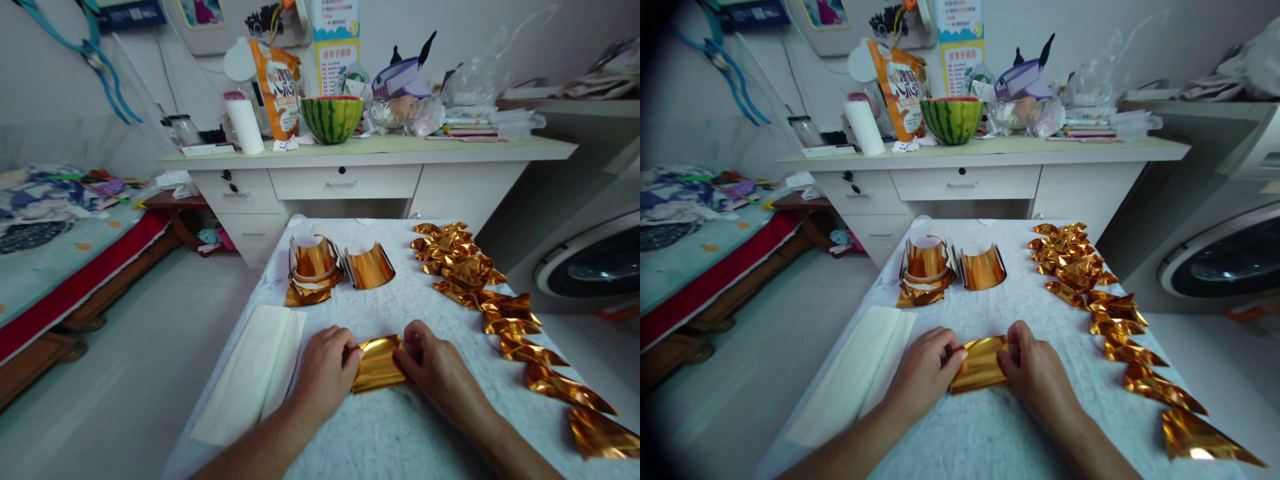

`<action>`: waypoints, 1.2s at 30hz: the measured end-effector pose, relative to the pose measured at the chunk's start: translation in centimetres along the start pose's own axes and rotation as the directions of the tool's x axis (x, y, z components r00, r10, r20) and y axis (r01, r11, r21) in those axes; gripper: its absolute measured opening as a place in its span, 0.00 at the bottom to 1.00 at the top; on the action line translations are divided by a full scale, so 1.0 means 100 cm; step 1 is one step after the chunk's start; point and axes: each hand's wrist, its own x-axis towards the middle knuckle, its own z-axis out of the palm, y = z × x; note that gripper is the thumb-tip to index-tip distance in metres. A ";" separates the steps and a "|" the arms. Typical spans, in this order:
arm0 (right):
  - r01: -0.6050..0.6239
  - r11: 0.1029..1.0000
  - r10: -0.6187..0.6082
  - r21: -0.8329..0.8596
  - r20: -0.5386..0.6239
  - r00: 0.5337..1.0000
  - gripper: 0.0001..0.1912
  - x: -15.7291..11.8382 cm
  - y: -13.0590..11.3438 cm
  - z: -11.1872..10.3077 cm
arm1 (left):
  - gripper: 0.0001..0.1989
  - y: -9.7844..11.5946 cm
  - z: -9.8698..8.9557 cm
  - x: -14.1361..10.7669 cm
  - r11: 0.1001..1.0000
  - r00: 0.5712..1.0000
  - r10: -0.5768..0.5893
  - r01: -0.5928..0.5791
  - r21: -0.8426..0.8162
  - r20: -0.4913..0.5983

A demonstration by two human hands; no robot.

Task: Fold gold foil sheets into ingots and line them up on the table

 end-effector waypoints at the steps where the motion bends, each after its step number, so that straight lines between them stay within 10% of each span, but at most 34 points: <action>1: -0.003 1.000 0.003 0.005 0.001 1.000 0.05 0.000 0.000 0.000 | 0.06 0.000 0.000 0.000 1.000 1.000 0.003 -0.003 -0.003 -0.001; 36: -0.003 0.999 0.007 -0.050 0.085 0.996 0.05 -0.012 0.000 -0.003 | 0.07 -0.001 0.001 -0.004 0.997 0.998 0.069 -0.068 -0.029 0.016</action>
